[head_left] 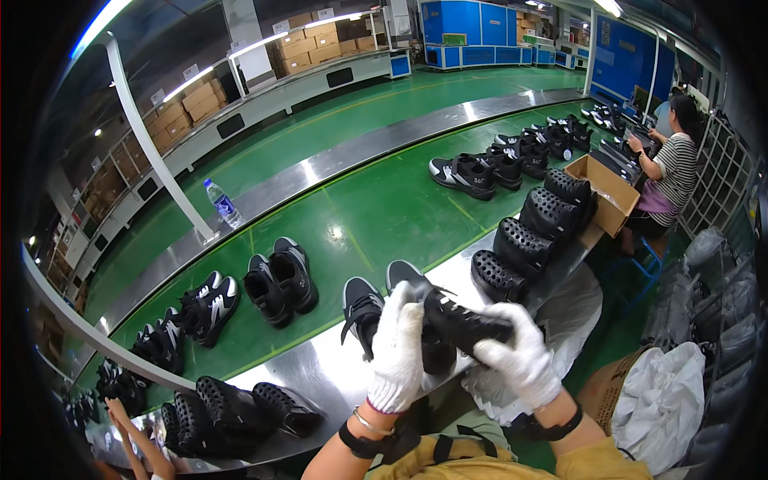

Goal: Insert insoles into black athletic shoes on an assembly line.

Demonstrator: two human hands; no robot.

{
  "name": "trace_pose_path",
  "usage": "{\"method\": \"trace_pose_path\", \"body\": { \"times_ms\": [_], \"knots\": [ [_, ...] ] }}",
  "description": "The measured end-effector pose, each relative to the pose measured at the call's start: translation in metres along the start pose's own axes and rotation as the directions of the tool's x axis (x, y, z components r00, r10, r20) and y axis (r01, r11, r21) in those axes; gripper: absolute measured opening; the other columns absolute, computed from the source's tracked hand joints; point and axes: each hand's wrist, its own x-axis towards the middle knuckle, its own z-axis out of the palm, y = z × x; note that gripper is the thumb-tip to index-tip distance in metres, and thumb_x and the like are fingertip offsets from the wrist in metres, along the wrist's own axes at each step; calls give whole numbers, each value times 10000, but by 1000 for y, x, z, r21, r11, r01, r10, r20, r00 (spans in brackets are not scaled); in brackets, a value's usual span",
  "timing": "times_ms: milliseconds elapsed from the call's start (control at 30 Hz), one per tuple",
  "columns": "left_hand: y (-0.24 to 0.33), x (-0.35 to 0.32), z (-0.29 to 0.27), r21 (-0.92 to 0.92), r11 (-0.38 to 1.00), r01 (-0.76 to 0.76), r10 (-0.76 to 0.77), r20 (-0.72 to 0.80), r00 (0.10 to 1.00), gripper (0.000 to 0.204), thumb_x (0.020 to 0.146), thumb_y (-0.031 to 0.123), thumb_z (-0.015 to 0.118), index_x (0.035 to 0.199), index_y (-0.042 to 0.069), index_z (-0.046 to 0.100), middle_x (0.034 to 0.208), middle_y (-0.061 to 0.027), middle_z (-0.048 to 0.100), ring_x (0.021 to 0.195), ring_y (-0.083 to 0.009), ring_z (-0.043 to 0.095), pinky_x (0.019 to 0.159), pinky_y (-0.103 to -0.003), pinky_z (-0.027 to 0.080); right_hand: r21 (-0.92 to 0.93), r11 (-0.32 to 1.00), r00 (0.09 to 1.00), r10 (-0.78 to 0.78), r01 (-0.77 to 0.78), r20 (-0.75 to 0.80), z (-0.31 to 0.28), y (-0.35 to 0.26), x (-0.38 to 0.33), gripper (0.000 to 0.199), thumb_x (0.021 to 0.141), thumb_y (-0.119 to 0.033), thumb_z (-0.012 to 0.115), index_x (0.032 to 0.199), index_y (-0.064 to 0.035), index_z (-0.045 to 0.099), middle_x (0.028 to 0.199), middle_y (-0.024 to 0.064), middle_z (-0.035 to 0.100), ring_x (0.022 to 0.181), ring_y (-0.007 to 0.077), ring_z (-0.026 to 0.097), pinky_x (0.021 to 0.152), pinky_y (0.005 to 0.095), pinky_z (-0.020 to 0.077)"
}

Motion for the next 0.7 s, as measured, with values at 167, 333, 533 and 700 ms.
{"method": "trace_pose_path", "body": {
  "times_ms": [167,333,533,700],
  "knots": [
    [-36,25,-9,781,275,-560,152,540,828,291,859,140,686,1096,6,584,1017,-213,623,979,-407,623,861,-476,520,-252,968,999,-3,-5,-33,-28,9,1,488,821,-131,778,1231,-18,539,1092,79,644,941,131,629,848,299,540],
    [-82,50,-29,947,-60,-317,200,322,925,197,943,169,516,1018,25,627,945,-206,643,851,-381,661,755,-488,547,-497,867,999,35,-15,31,-34,9,-7,505,814,-228,795,1213,-34,554,1036,75,667,975,132,625,880,317,525],
    [-12,44,-14,935,171,-310,-46,322,946,196,842,242,645,958,88,682,854,-177,690,825,-369,682,743,-469,546,-634,764,984,-5,120,181,-27,-7,10,577,803,-322,801,1247,-34,572,1092,178,683,1043,254,680,923,371,526],
    [-9,44,-2,908,265,-323,-96,359,929,226,818,256,659,964,88,697,878,-187,699,845,-378,680,764,-457,539,-692,700,962,28,176,273,-9,-4,32,556,804,-340,762,1213,-23,558,1055,208,626,996,307,640,883,413,515]
  ]
}}
